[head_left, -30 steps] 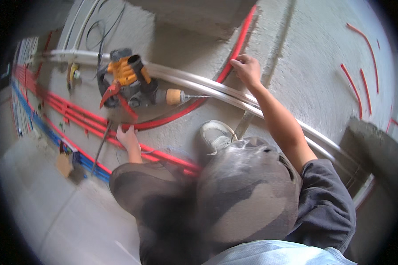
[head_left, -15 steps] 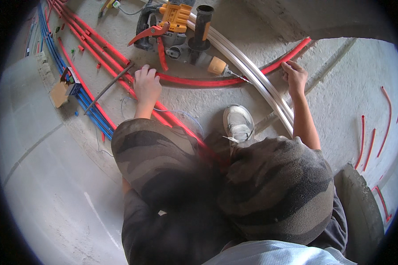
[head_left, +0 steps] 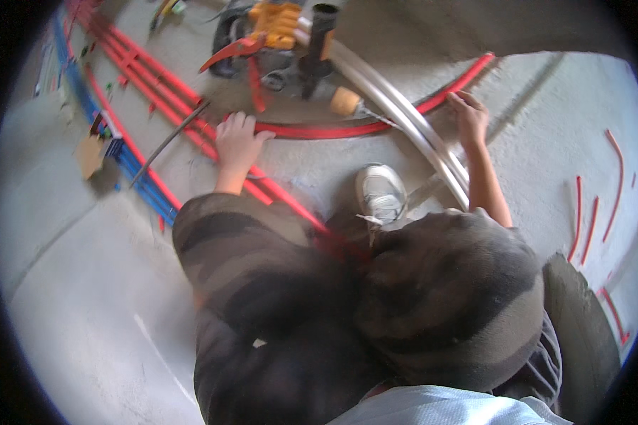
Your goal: The person is installing red electrical conduits on a concrete floor. They are bending the conduits by hand and arranging them in parallel lines alongside existing blue conduits. A power tool is visible nearby but not used in the clip.
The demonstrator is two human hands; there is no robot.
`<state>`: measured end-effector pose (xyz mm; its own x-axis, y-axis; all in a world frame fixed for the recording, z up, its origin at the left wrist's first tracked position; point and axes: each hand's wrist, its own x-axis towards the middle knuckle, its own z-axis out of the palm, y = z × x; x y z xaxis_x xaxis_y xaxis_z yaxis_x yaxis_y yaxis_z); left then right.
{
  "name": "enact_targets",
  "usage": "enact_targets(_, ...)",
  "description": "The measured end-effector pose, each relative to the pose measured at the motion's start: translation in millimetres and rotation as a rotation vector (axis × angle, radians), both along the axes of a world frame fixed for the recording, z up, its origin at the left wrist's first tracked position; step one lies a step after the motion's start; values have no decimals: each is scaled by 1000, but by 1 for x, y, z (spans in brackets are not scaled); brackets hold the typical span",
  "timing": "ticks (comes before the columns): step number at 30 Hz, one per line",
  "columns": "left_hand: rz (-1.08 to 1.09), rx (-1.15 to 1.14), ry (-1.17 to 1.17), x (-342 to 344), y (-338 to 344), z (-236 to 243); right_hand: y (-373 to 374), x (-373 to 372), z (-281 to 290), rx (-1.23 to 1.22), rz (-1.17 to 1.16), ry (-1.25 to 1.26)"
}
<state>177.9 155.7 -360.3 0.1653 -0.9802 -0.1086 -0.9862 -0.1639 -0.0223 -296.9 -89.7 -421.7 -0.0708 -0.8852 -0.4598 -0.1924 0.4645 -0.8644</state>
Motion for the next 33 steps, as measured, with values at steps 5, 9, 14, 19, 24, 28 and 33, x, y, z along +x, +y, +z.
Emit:
enact_targets(5,-74,-56,-80,7,13,-11,1,17,1,30,123,278)
enact_targets(9,-175,-97,-21,1,18,-18,9,25,14,-215,98,568)
enact_targets(14,-217,-127,-1,-7,9,-13,13,29,29,-259,456,805)
enact_targets(19,-205,-148,34,-2,9,-18,-43,21,29,-568,360,936)
enact_targets(24,-241,-167,25,-9,7,-20,-110,1,4,-669,98,972)
enact_targets(28,-251,-130,-4,-6,9,-14,-115,8,-7,-616,119,912)
enact_targets(33,-264,-95,-28,-13,4,-13,-113,1,-12,-665,43,963)
